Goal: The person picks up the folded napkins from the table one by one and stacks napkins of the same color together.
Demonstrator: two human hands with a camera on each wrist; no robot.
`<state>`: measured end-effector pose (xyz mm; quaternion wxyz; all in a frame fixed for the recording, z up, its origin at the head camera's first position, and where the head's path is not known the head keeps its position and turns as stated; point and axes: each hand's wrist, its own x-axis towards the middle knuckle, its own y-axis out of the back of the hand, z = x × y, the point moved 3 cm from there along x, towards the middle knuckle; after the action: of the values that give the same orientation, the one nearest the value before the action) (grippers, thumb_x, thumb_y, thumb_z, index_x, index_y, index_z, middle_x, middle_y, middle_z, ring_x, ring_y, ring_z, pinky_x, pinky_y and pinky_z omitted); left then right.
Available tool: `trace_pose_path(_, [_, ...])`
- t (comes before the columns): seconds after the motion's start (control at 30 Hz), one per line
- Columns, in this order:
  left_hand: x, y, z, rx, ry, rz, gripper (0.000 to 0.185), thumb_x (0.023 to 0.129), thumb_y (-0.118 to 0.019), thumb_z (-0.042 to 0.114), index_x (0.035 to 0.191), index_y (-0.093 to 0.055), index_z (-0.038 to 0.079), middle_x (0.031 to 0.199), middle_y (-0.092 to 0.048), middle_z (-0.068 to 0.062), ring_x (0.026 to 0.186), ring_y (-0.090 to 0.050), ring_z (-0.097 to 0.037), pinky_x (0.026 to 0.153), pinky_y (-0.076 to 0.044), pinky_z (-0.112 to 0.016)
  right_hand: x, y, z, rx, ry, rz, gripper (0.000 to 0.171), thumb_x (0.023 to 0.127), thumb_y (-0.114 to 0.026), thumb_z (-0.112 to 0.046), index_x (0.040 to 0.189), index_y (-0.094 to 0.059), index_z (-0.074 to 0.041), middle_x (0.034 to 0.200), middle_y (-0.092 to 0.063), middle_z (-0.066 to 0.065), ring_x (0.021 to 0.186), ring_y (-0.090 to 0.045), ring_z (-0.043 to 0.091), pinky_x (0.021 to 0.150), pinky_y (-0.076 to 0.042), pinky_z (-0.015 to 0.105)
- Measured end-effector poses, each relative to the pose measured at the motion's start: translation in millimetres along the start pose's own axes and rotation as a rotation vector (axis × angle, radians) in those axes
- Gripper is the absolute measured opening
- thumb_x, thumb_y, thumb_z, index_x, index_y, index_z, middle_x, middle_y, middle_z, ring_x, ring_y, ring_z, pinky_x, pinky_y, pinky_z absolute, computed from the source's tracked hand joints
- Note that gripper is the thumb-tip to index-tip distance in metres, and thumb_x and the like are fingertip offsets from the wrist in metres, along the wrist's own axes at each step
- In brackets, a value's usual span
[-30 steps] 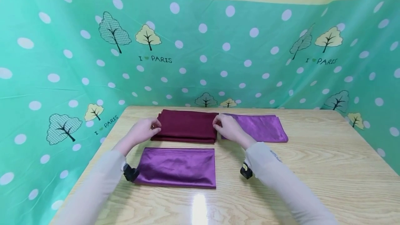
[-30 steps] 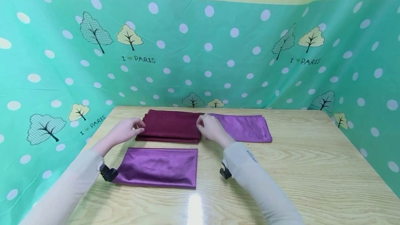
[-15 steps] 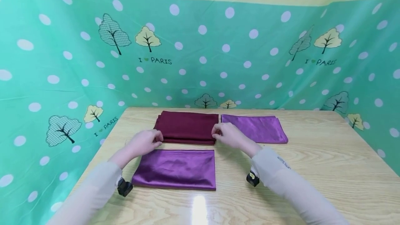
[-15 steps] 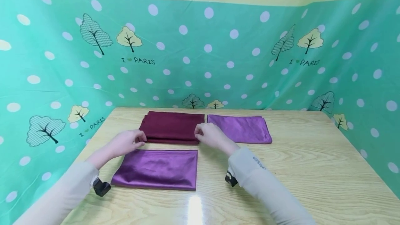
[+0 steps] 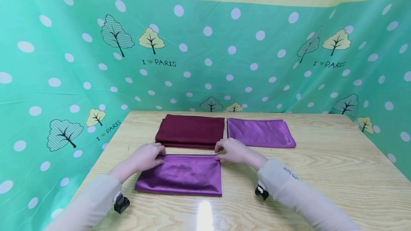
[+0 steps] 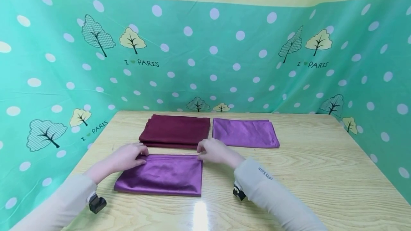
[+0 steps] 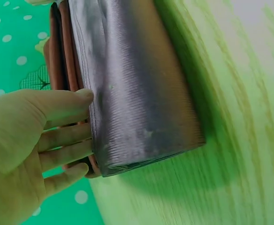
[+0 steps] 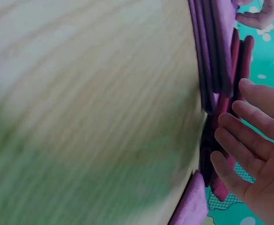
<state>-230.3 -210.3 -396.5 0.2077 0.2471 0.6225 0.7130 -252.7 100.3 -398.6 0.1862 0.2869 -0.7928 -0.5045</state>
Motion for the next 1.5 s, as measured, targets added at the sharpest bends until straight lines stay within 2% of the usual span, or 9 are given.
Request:
trace_pose_path(0.23, [-4.2,-3.0,-0.4,0.004,0.040,-0.060,0.023,0.083,-0.089,0.015,0.096,-0.071,0.009,0.093,-0.066,-0.001,0.082,-0.069,-0.021,0.075,-0.060,-0.040,-0.8,-10.7,0.7,0.007,0.010,-0.027,0.018,0.092,-0.084,-0.021,0.102,-0.077,-0.007,0.098,-0.072,0.002,0.082,-0.060,0.009,0.078,-0.054,0.026])
trace_pose_path(0.33, [-3.6,-3.6,-0.3,-0.004,0.050,-0.058,0.024,0.082,-0.090,0.013,0.095,-0.070,0.009,0.091,-0.065,0.000,0.080,-0.068,-0.020,0.075,-0.059,-0.039,-0.8,-13.1,0.7,-0.005,0.022,-0.023,0.017,0.091,-0.084,-0.019,0.102,-0.078,-0.007,0.097,-0.072,0.001,0.078,-0.056,0.006,0.076,-0.052,0.024])
trace_pose_path(0.57, [-2.3,-8.1,-4.0,-0.052,0.104,-0.041,0.024,0.084,-0.087,0.008,0.086,-0.063,0.011,0.086,-0.061,0.001,0.075,-0.062,-0.016,0.070,-0.056,-0.038,0.1,-15.1,-3.3,-0.055,0.053,0.000,0.008,0.092,-0.083,-0.014,0.094,-0.077,-0.009,0.097,-0.074,0.003,0.082,-0.062,0.011,0.083,-0.057,0.031])
trace_pose_path(0.87, [0.5,-9.5,-5.9,-0.074,0.122,-0.002,0.024,0.084,-0.084,0.004,0.083,-0.062,0.012,0.082,-0.064,0.001,0.075,-0.064,-0.018,0.069,-0.056,-0.039,4.2,-14.7,-3.2,-0.017,0.016,0.030,0.009,0.094,-0.080,-0.009,0.089,-0.073,-0.009,0.087,-0.075,0.002,0.075,-0.061,0.010,0.072,-0.053,0.024])
trace_pose_path(1.03, [0.8,-8.2,-6.7,-0.096,0.122,-0.009,0.021,0.085,-0.084,0.004,0.094,-0.066,0.009,0.087,-0.069,-0.002,0.079,-0.068,-0.021,0.072,-0.058,-0.041,5.5,-16.7,-1.9,-0.012,-0.017,0.008,0.008,0.094,-0.080,-0.009,0.098,-0.073,-0.006,0.095,-0.077,0.006,0.085,-0.070,0.017,0.081,-0.059,0.032])
trace_pose_path(1.23, [-2.3,-4.0,-15.9,-0.074,0.077,-0.073,0.023,0.084,-0.087,0.010,0.099,-0.070,0.006,0.093,-0.071,-0.004,0.085,-0.072,-0.024,0.079,-0.061,-0.043,6.8,-18.4,-3.7,0.006,-0.029,-0.020,0.028,0.092,-0.083,-0.012,0.117,-0.075,-0.002,0.109,-0.078,0.011,0.099,-0.073,0.025,0.092,-0.061,0.041])
trace_pose_path(1.4, [-6.3,1.2,-25.4,-0.122,0.087,-0.158,0.028,0.080,-0.089,0.013,0.100,-0.070,0.008,0.096,-0.070,-0.002,0.087,-0.069,-0.022,0.082,-0.060,-0.043,7.1,-17.9,-3.9,-0.035,-0.035,-0.029,0.034,0.089,-0.086,-0.019,0.117,-0.076,-0.003,0.110,-0.076,0.010,0.098,-0.071,0.025,0.092,-0.060,0.042])
trace_pose_path(1.5, [-6.9,0.0,-31.2,-0.157,0.099,-0.172,0.030,0.080,-0.090,0.015,0.101,-0.070,0.008,0.097,-0.069,-0.002,0.088,-0.069,-0.023,0.083,-0.059,-0.045,7.2,-17.8,-4.7,-0.047,-0.036,-0.026,0.032,0.089,-0.086,-0.019,0.115,-0.077,-0.003,0.108,-0.076,0.009,0.098,-0.071,0.025,0.092,-0.060,0.042])
